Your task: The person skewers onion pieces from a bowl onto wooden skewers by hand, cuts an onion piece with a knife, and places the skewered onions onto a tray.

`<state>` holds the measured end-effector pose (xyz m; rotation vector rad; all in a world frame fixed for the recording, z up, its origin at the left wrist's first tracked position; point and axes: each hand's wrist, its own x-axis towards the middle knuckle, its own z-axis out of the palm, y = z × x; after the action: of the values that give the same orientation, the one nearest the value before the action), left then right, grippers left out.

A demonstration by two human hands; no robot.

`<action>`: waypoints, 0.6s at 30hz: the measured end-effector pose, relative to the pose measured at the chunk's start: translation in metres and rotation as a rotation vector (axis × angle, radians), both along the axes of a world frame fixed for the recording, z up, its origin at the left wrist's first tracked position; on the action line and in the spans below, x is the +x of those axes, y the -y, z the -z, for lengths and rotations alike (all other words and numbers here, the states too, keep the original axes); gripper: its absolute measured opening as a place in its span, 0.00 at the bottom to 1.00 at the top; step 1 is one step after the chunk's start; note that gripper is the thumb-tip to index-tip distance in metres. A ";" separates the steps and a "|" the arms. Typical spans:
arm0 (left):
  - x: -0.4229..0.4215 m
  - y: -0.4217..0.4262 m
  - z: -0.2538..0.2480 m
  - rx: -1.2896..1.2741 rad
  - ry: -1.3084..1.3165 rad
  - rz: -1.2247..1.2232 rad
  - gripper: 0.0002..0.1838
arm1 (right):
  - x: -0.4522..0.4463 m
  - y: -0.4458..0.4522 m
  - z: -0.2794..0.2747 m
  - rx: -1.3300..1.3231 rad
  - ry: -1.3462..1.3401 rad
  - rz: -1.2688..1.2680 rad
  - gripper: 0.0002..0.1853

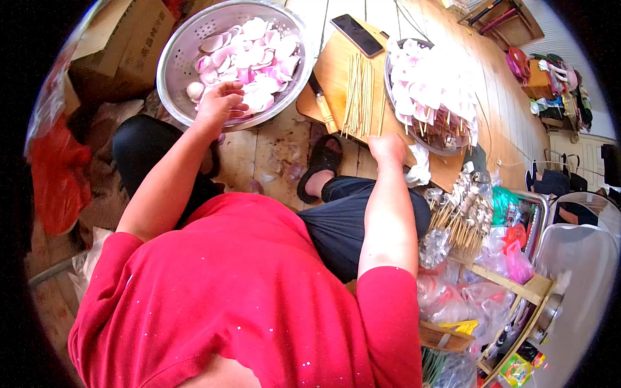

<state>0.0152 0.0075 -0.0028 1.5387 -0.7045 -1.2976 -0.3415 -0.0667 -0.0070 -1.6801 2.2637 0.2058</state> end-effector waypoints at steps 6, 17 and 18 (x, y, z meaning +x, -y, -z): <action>-0.003 -0.004 -0.006 -0.006 0.021 -0.020 0.14 | 0.010 -0.010 -0.014 -0.027 0.059 0.034 0.22; -0.035 -0.015 -0.034 -0.095 -0.254 0.292 0.27 | 0.080 -0.098 -0.024 0.141 1.213 -0.208 0.04; -0.037 -0.017 -0.032 -0.060 -0.304 0.388 0.27 | 0.088 -0.108 -0.024 0.203 1.252 -0.210 0.03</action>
<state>-0.0216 0.0245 0.0296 1.1539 -0.8607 -1.7371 -0.2531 0.0411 0.0168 -1.3127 1.0907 -0.4453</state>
